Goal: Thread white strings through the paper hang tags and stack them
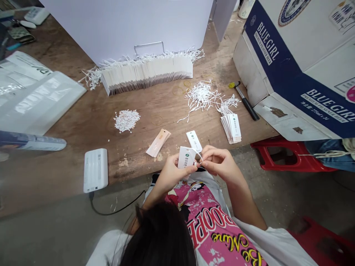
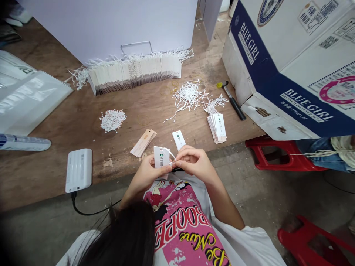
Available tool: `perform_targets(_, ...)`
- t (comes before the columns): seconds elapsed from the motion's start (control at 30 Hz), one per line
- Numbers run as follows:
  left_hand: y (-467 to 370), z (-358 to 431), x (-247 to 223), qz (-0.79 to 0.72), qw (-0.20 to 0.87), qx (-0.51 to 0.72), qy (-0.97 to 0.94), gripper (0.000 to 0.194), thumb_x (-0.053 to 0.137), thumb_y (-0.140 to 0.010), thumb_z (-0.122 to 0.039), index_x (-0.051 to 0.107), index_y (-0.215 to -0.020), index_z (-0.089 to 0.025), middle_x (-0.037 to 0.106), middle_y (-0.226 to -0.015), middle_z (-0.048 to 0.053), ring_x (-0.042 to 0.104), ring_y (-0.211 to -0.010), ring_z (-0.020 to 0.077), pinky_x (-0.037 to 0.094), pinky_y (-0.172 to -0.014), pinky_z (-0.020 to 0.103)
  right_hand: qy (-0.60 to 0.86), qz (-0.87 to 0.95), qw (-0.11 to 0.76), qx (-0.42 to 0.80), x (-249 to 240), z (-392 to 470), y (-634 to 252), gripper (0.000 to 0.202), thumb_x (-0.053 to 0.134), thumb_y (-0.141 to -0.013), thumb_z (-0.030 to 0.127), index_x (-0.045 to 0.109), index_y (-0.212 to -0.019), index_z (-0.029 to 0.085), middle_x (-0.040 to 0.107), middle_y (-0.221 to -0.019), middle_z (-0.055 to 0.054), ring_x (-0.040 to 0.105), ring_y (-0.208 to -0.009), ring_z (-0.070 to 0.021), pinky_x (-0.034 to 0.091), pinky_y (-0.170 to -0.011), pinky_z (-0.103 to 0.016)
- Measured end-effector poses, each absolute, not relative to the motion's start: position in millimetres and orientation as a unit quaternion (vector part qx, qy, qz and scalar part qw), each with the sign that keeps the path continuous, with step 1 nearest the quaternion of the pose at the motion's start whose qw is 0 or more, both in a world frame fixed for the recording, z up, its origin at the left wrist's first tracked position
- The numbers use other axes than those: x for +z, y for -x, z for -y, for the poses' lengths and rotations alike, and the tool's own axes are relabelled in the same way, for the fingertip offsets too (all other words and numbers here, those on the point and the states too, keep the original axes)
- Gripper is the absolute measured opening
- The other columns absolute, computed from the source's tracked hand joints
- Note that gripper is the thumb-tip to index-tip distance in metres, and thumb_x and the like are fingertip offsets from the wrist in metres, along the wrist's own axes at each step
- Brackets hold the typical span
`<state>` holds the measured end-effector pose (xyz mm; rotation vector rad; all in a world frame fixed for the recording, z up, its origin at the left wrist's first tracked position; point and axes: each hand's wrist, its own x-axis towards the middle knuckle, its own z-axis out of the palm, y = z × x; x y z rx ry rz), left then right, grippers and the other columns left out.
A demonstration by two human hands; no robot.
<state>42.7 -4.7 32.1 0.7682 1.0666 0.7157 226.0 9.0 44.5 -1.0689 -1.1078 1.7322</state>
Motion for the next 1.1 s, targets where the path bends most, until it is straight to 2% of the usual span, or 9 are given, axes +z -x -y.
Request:
perform_targets(0.13, -43, 5, 35, -0.484, 0.745, 0.309, -0.34, 0.038, 0.082, -0.06, -0.039, 0.067, -0.083, -0.013, 0.065, -0.07, 0.002, 0.055, -0.055, 0.011, 0.043, -0.047, 0.02, 0.415, 0.477, 0.386, 0.671, 47, -15, -224, 0.008, 0.077, -0.071, 0.026, 0.074, -0.073, 0.019, 0.056, -0.075, -0.001, 0.043, -0.049, -0.0054, 0.031, -0.036, -0.017)
perform_targets(0.27, -44, 3, 38, -0.484, 0.745, 0.308, -0.341, 0.038, 0.085, -0.056, -0.037, 0.066, -0.079, -0.013, 0.063, -0.064, 0.0, 0.051, -0.05, 0.009, 0.041, -0.045, 0.02, 0.402, 0.47, 0.383, 0.686, 46, -15, -223, 0.008, 0.077, -0.071, 0.026, 0.073, -0.073, 0.019, 0.056, -0.074, 0.0, 0.044, -0.048, -0.0049, 0.031, -0.035, -0.017)
perform_targets(0.4, -45, 1, 40, -0.485, 0.73, 0.331, -0.35, 0.05, 0.086, -0.053, -0.032, 0.064, -0.094, -0.015, 0.066, -0.072, 0.0, 0.056, -0.057, 0.0109, 0.041, -0.046, 0.018, 0.382, 0.46, 0.371, 0.711, 47, -15, -224, 0.009, 0.077, -0.072, 0.025, 0.072, -0.074, 0.018, 0.056, -0.074, 0.001, 0.043, -0.041, -0.0023, 0.033, -0.034, -0.017)
perform_targets(0.57, -45, 1, 42, -0.472, 0.744, 0.333, -0.336, 0.057, 0.086, -0.056, -0.028, 0.056, -0.103, -0.017, 0.066, -0.075, -0.001, 0.059, -0.058, 0.0112, 0.043, -0.042, 0.016, 0.381, 0.46, 0.363, 0.716, 49, -15, -224, 0.008, 0.076, -0.073, 0.022, 0.07, -0.075, 0.016, 0.058, -0.074, 0.001, 0.052, -0.045, -0.0051, 0.043, -0.037, -0.017)
perform_targets(0.7, -46, 0, 41, -0.467, 0.754, 0.332, -0.319, 0.061, 0.086, -0.056, -0.03, 0.049, -0.103, -0.019, 0.066, -0.07, -0.003, 0.057, -0.049, 0.0105, 0.04, -0.037, 0.016, 0.388, 0.468, 0.386, 0.694, 47, -9, -218, 0.007, 0.073, -0.076, 0.021, 0.068, -0.076, 0.016, 0.059, -0.079, -0.001, 0.061, -0.053, -0.0105, 0.055, -0.047, -0.024)
perform_targets(0.87, -52, -3, 37, -0.502, 0.726, 0.349, -0.316, 0.065, 0.088, -0.052, -0.029, 0.047, -0.102, -0.018, 0.07, -0.072, -0.001, 0.064, -0.057, 0.0139, 0.047, -0.05, 0.02, 0.428, 0.471, 0.452, 0.625, 35, 8, -211, 0.006, 0.066, -0.082, 0.022, 0.065, -0.079, 0.017, 0.056, -0.087, -0.003, 0.062, -0.061, -0.0117, 0.059, -0.052, -0.026)
perform_targets(1.03, -66, -3, 34, -0.529, 0.708, 0.329, -0.334, 0.062, 0.085, -0.055, -0.031, 0.047, -0.102, -0.019, 0.069, -0.069, -0.002, 0.061, -0.053, 0.0132, 0.043, -0.047, 0.019, 0.493, 0.508, 0.452, 0.542, 27, 18, -215, 0.011, 0.065, -0.082, 0.024, 0.064, -0.075, 0.016, 0.059, -0.087, -0.005, 0.062, -0.064, -0.0126, 0.057, -0.053, -0.023)
perform_targets(1.1, -75, -3, 31, -0.543, 0.686, 0.329, -0.355, 0.056, 0.083, -0.059, -0.029, 0.048, -0.102, -0.019, 0.069, -0.071, -0.002, 0.063, -0.057, 0.0135, 0.045, -0.051, 0.02, 0.511, 0.495, 0.452, 0.538, 23, 18, -220, 0.01, 0.067, -0.081, 0.026, 0.065, -0.077, 0.017, 0.061, -0.087, -0.006, 0.063, -0.067, -0.0138, 0.057, -0.055, -0.024)
